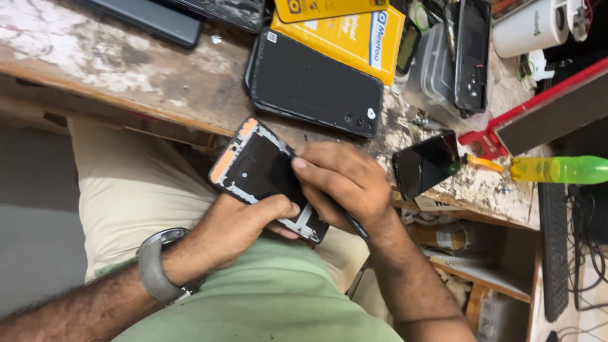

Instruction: The person uses a small brush to clean adhesive residue from the interior frame of a disassembled smartphone. They repeatedly brush along the edges and corners of the frame while holding the device on their lap.

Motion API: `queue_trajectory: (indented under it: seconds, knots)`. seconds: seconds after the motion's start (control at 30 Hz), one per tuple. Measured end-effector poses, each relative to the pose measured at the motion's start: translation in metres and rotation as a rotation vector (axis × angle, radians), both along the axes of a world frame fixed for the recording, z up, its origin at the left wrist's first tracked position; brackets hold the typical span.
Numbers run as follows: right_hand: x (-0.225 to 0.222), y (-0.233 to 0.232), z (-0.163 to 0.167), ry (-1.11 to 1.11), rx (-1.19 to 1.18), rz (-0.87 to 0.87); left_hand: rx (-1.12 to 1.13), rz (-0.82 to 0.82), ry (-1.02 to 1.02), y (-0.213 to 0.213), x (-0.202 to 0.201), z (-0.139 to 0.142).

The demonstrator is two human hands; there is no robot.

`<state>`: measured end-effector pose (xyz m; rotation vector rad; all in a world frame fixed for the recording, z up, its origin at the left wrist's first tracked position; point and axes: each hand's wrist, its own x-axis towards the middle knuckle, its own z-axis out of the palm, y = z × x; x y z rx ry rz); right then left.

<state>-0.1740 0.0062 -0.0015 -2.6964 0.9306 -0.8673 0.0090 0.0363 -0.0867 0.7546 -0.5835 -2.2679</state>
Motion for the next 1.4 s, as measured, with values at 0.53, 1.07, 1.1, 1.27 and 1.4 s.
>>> queue_trajectory:
  seconds: [0.53, 1.07, 1.1, 1.27, 1.4]
  knots:
    - [0.006, 0.002, 0.000, 0.012, 0.011, -0.072, -0.029, 0.021, 0.005, -0.001, 0.002, 0.001]
    - [0.011, 0.001, 0.009, -0.044, 0.070, -0.064, -0.026, 0.037, 0.000, 0.002, 0.000, -0.004]
    - [0.012, 0.001, 0.009, -0.054, 0.064, -0.066, -0.019, 0.032, -0.010, 0.002, 0.000, -0.005]
    - [0.019, -0.004, 0.004, -0.071, 0.068, -0.048, -0.024, 0.029, 0.039, 0.003, -0.001, -0.007]
    - [0.014, -0.001, 0.010, -0.039, 0.067, -0.076, -0.014, 0.033, -0.016, 0.002, -0.001, -0.007]
